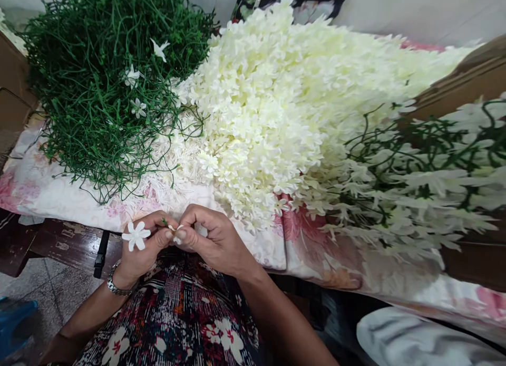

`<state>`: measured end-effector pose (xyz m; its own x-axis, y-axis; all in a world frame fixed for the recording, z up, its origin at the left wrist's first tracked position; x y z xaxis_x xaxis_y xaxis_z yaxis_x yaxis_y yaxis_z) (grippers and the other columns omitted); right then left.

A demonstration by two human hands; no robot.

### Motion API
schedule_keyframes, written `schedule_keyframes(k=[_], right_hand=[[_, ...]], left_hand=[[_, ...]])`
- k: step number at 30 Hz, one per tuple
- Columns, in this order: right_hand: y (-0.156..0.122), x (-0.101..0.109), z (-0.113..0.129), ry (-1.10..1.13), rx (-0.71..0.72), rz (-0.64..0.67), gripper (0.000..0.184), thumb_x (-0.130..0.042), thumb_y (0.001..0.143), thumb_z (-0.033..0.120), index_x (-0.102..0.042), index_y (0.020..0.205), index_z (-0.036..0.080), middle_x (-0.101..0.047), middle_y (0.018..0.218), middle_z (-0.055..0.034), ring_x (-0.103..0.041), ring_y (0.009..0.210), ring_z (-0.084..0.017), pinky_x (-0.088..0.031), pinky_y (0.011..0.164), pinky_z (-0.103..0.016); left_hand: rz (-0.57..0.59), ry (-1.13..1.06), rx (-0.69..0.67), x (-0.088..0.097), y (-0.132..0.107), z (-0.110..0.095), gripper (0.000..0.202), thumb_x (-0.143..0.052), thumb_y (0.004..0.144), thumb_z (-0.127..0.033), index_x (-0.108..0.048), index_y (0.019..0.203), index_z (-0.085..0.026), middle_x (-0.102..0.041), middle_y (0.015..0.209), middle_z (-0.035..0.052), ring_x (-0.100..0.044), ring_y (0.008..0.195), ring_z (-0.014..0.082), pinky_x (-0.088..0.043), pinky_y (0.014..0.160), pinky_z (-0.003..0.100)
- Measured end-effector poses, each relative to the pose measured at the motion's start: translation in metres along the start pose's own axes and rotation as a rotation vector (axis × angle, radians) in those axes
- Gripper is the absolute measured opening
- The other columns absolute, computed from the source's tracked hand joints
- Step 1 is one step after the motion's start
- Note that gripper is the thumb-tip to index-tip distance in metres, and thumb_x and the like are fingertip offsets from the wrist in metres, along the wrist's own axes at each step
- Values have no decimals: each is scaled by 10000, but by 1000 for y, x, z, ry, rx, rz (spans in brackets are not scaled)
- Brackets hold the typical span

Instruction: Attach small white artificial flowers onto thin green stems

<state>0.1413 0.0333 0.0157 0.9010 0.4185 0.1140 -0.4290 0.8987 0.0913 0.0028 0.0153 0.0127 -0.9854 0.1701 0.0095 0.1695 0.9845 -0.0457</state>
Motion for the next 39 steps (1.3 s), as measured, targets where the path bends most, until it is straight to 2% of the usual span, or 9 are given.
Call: schedule_keyframes(k=[4, 9, 14, 23, 30, 34, 39], right_hand=[[-2, 2, 2, -145, 50, -64, 54, -467, 768, 177, -478, 716, 167, -464, 644, 13, -429, 577, -73, -354, 545, -219], [-5, 2, 4, -216, 87, -147, 38, -456, 763, 146, -473, 744, 175, -471, 654, 19, -437, 591, -70, -358, 550, -206], [-2, -1, 5, -260, 101, -107, 91, -535, 728, 206, -491, 805, 186, -511, 691, 20, -467, 616, -70, -384, 560, -190], [-5, 0, 4, -288, 122, -116, 25, -507, 738, 148, -496, 723, 165, -497, 615, 26, -446, 542, -55, -363, 511, -187], [-4, 0, 5, -357, 136, -137, 37, -479, 757, 161, -505, 730, 162, -510, 598, 25, -456, 525, -55, -370, 498, -181], [-5, 0, 6, -406, 132, -132, 57, -466, 767, 172, -520, 750, 162, -524, 598, 18, -470, 524, -63, -382, 496, -188], [-5, 2, 4, -436, 118, -165, 140, -463, 771, 151, -557, 872, 180, -606, 717, -3, -543, 603, -76, -429, 546, -195]], left_hand=[[-44, -98, 46, 2, -1, 2, 169, -554, 726, -286, -580, 831, -157, -576, 704, 14, -518, 602, 95, -402, 537, 200], [-89, -36, 44, 1, -1, 1, 116, -564, 718, -256, -573, 749, -144, -557, 667, 7, -495, 568, 81, -398, 528, 192], [-221, -27, 31, 0, -2, 2, 104, -566, 716, -252, -563, 720, -149, -536, 636, -5, -483, 554, 78, -391, 512, 186], [-115, -213, 72, -2, -5, 6, 114, -562, 723, -262, -574, 763, -155, -551, 672, 5, -476, 547, 71, -379, 495, 183], [-37, -26, 34, 0, -3, -3, 124, -558, 721, -260, -572, 732, -138, -551, 653, 10, -480, 580, 86, -372, 522, 193], [-76, -122, 58, 0, -2, 3, 130, -561, 716, -273, -560, 702, -144, -512, 613, -7, -439, 532, 72, -341, 486, 189], [-145, -253, 113, -1, -2, 11, 154, -575, 700, -294, -519, 710, -150, -494, 634, -11, -407, 502, 58, -326, 459, 183]])
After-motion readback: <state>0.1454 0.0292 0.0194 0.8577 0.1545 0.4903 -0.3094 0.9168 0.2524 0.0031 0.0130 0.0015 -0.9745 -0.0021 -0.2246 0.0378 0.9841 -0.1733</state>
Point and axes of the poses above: each hand's wrist, its own y-axis towards the middle knuckle, its own x-axis out of the back of the hand, z = x × y, the point moved 2 cm from there along y, towards the middle knuckle
